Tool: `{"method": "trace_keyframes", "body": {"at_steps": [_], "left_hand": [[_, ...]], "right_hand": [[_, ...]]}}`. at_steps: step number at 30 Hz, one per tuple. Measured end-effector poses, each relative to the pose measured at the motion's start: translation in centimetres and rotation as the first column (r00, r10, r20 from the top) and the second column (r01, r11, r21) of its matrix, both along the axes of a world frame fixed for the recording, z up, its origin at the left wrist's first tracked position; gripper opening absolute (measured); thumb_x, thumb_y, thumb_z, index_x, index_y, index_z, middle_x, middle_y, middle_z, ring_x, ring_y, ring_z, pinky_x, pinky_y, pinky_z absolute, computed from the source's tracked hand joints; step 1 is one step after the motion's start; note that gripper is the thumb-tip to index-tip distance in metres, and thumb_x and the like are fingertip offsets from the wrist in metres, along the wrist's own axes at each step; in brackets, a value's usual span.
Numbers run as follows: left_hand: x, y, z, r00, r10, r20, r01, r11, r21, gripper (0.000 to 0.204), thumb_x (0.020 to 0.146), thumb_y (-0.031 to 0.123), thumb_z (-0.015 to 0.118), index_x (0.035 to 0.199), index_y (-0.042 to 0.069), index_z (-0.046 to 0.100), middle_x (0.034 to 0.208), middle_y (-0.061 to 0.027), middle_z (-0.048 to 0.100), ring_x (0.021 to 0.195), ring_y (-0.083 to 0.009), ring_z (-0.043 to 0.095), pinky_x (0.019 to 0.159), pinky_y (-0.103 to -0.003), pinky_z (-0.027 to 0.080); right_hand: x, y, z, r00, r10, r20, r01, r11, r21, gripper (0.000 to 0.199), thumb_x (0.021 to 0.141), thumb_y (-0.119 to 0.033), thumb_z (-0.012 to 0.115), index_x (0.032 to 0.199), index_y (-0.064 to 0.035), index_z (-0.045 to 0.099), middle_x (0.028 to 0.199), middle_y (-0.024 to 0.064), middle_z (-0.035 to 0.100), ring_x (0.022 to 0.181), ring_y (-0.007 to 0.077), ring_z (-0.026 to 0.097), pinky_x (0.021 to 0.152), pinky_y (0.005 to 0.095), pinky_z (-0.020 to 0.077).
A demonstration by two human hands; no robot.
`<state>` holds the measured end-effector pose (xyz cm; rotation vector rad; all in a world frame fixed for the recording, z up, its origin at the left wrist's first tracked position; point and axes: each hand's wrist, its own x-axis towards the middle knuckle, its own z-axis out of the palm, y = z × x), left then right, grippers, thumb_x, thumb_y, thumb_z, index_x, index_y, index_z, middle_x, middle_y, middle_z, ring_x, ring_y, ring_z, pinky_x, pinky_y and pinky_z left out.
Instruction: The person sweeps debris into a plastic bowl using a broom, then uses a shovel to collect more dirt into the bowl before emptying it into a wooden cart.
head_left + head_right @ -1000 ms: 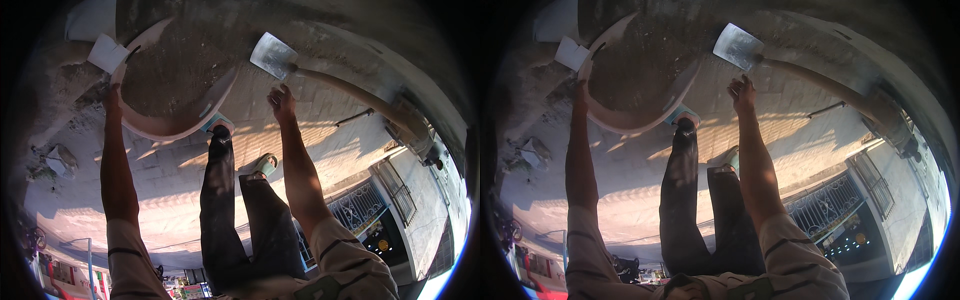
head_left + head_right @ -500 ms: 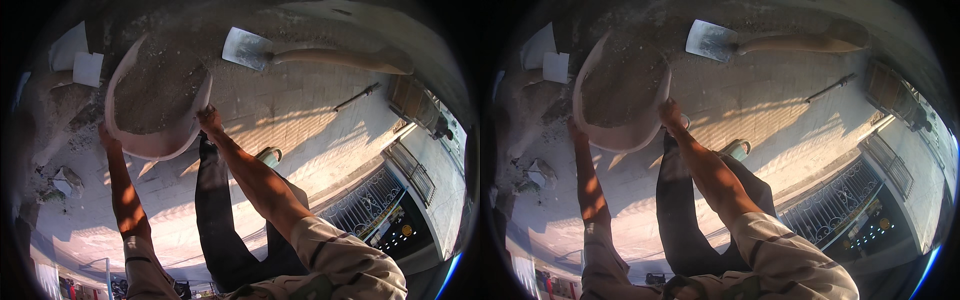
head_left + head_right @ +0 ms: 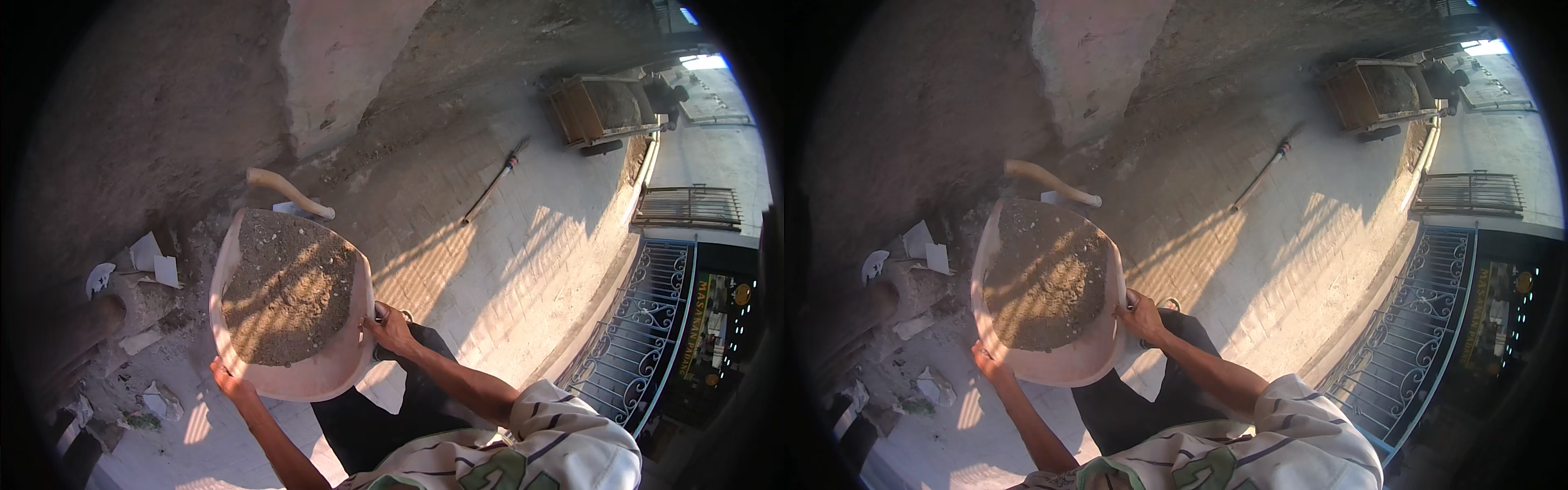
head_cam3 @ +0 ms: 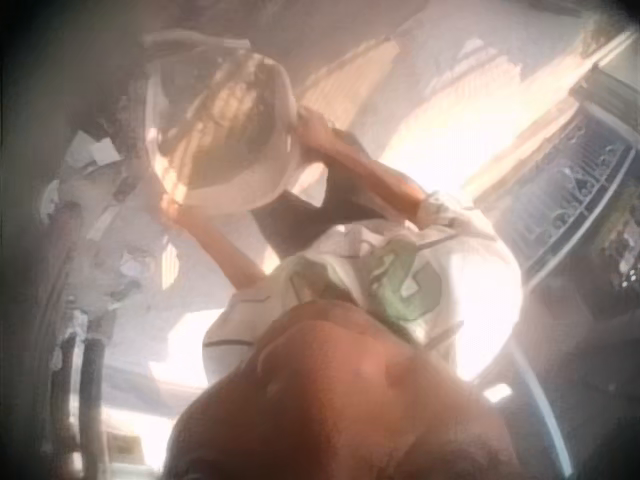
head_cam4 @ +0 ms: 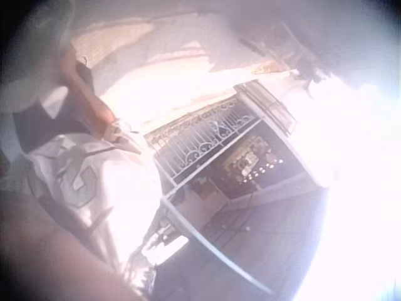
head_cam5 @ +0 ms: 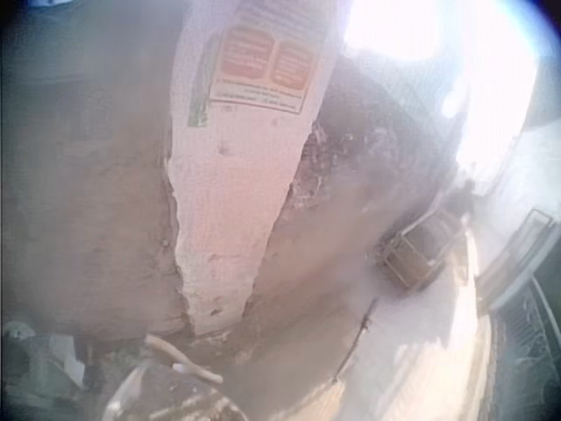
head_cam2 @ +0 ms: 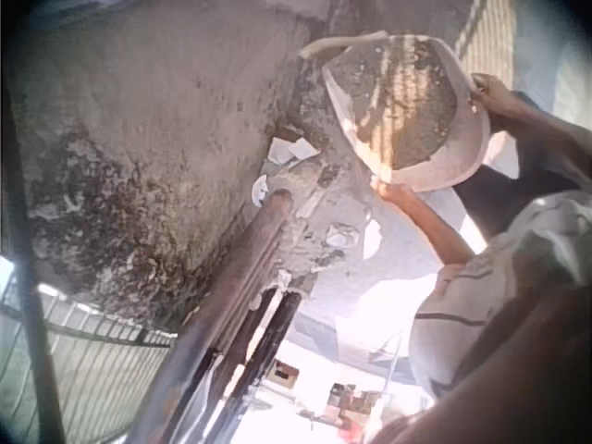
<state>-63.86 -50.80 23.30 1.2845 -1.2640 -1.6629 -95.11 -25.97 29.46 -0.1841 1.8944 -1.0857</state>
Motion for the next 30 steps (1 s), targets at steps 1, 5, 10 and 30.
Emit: {"method": "trace_keyframes", "body": {"at_steps": [1,5,10,30], "left_hand": [[-1.7,1.4,3.3,0.985,0.165,-0.06,-0.147,0.962,0.231,0.043,0.09,0.033,0.053,0.121,0.003,0.056,0.116,-0.0086,0.064,0.104,-0.0246,0.063,0.089,-0.04,0.051],[-9.9,8.7,13.2,0.911,0.403,0.082,-0.399,0.818,0.414,0.048,0.087,0.04,0.054,0.118,0.003,0.055,0.119,-0.0111,0.058,0.112,-0.0265,0.055,0.1,-0.04,0.041],[-21.4,15.5,18.3,0.964,0.267,0.013,-0.249,0.875,0.415,0.049,0.088,0.041,0.054,0.12,0.003,0.054,0.119,-0.0116,0.056,0.114,-0.0263,0.052,0.102,-0.04,0.039],[-83.8,30.1,22.3,0.957,-0.29,0.004,0.247,0.822,0.513,0.025,0.081,0.031,0.068,0.072,0.016,0.051,0.071,0.0045,0.045,0.069,-0.0116,0.049,0.064,-0.029,0.042]], "right_hand": [[-1.4,2.3,2.2,0.998,0.034,-0.053,-0.033,0.999,0.031,0.03,0.086,-0.019,0.065,0.108,0.0014,0.064,0.092,0.0146,0.072,0.084,0.0235,0.072,0.077,0.0375,0.0536],[-8.2,11.2,13.2,0.98,0.08,-0.18,-0.061,0.992,0.106,0.03,0.085,-0.021,0.065,0.104,0.0017,0.066,0.086,0.0157,0.072,0.082,0.0277,0.071,0.077,0.0393,0.0527],[-16.8,21.8,21.7,0.956,-0.13,-0.262,0.153,0.986,0.068,0.031,0.084,-0.025,0.065,0.102,0.0003,0.068,0.082,0.0141,0.071,0.075,0.0262,0.069,0.072,0.0385,0.0518],[-53.5,43.2,28.0,0.705,-0.647,-0.29,0.705,0.684,0.188,0.037,0.084,-0.027,0.067,0.11,-0.0009,0.068,0.088,0.0163,0.071,0.078,0.0254,0.067,0.073,0.0371,0.0508]]}}
